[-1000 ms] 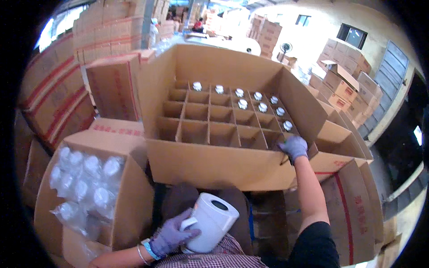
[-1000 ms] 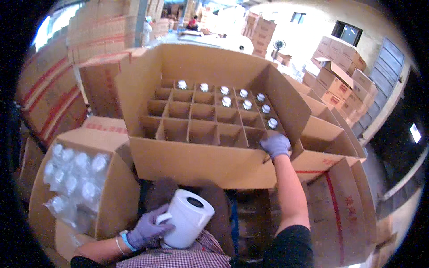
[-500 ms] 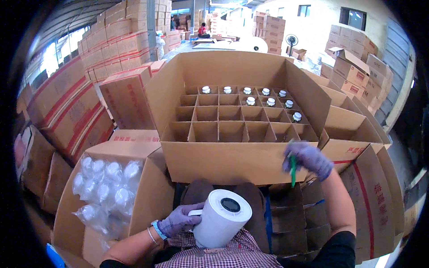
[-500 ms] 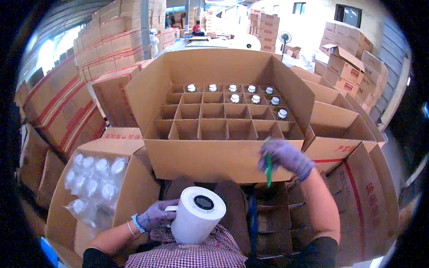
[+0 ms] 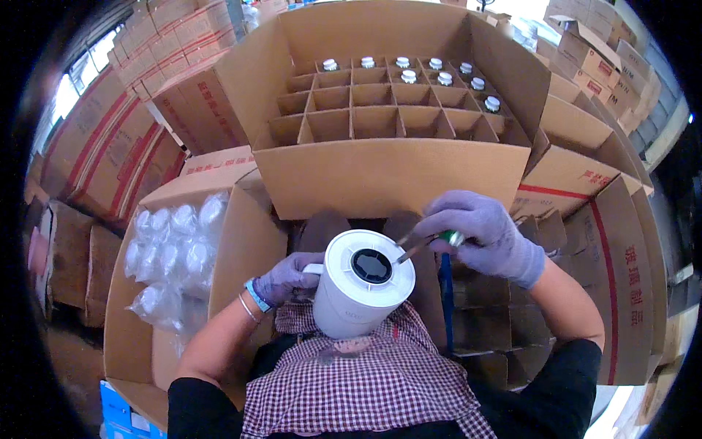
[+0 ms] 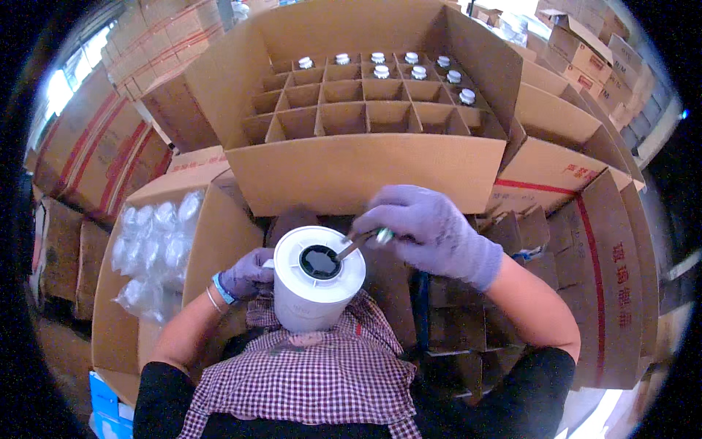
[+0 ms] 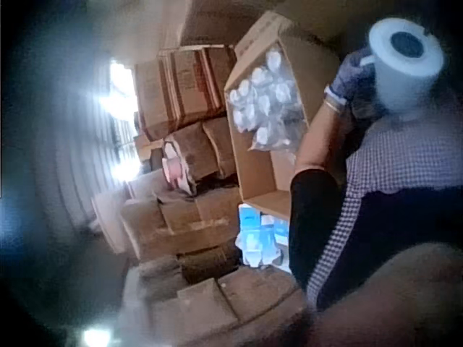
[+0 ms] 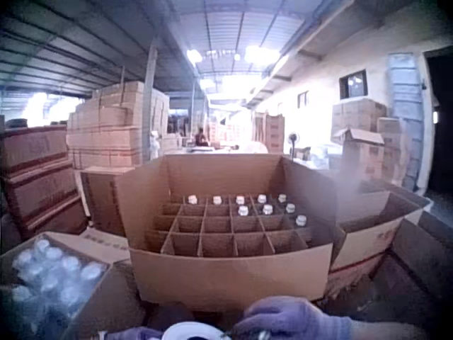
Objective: The person assembles white thermos flasks by inserting a metal liner into the body, screwing on a lid, and placing a plastic cap. They then wrap each assembled unit in a plastic bag and place it into a compartmentalized cardboard box. The process is repeated for multiple units in a warehouse setting.
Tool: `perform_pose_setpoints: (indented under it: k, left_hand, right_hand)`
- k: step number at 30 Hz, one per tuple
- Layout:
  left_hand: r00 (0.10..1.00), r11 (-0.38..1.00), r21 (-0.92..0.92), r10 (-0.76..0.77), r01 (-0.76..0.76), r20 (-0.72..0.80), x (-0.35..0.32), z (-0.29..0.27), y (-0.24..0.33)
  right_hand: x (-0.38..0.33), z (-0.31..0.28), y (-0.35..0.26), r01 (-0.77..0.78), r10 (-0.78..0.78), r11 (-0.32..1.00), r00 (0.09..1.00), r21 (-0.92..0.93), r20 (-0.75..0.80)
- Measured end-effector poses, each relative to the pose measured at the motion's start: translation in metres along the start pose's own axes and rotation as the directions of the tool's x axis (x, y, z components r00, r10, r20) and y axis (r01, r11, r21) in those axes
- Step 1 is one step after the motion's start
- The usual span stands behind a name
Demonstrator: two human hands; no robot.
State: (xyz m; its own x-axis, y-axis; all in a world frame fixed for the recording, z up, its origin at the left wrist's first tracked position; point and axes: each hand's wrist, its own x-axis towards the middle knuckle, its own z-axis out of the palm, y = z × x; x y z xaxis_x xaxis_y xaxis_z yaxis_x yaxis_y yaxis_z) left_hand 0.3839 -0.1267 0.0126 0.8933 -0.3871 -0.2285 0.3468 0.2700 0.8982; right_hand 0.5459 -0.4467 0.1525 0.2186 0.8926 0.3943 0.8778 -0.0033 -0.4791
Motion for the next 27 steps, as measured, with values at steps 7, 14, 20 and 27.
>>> perform_pose_setpoints:
  k: [7,14,20,27]
  left_hand:
    - [0.994,0.994,-0.025,-0.102,0.103,0.033,0.003,0.001,0.0]
    - [0.992,0.992,-0.018,-0.122,0.123,0.038,0.005,-0.01,-0.012]
    - [1.0,0.994,0.105,0.024,-0.025,0.019,0.002,0.045,-0.006]
    - [0.964,0.928,0.338,0.218,-0.156,-0.155,-0.004,0.074,-0.033]
  right_hand:
    - [0.002,0.034,0.005,0.404,-0.413,0.847,0.91,-0.345,0.051]
    - [0.012,0.027,0.0,0.511,-0.458,0.8,0.858,-0.315,0.231]
    - [0.008,0.043,0.002,-0.206,0.282,0.939,0.919,-0.277,0.274]
    - [-0.039,0.067,0.085,-0.773,0.696,0.211,0.548,0.598,0.463]
